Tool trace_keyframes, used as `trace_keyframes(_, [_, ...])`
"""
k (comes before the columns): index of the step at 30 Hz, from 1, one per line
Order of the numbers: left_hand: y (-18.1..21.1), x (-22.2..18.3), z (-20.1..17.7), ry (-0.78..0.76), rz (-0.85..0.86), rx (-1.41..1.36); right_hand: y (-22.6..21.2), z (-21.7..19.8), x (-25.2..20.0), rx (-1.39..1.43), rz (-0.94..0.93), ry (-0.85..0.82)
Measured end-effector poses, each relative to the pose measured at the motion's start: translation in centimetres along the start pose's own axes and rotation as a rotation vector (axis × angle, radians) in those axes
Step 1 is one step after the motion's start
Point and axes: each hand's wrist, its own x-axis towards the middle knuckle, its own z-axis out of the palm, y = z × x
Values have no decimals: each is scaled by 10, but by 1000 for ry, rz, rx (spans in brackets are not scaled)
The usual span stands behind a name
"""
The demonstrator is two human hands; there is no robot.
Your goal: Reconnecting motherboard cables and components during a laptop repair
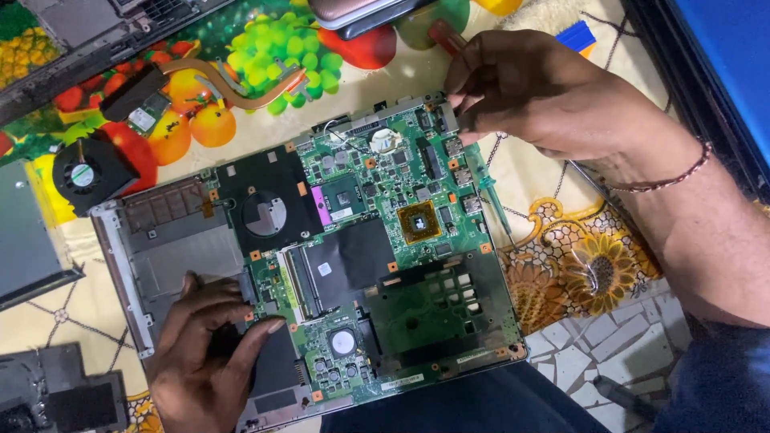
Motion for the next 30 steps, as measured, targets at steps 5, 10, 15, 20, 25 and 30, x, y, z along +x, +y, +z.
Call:
trace_keyframes(5, [3,1,-2,10,15,-39,-11,6,-6,-38,-12,0])
trace_keyframes(10, [0,-1,0,1,-14,-36,-26,9,-21,-24,117,65])
trace_keyframes(15, [-2,-3,0,6,6,-51,-47,46,-82,-631,284,139])
trace_keyframes(20, [-6,-7,0,-20,-33,-14,8,65,-140,-488,-87,78])
trace_keyframes(25, [-11,-8,4,35,32,32,25,87,-175,-207,219,239])
trace_keyframes(30, [-4,-8,5,38,63,6,65,80,-195,390,126,101])
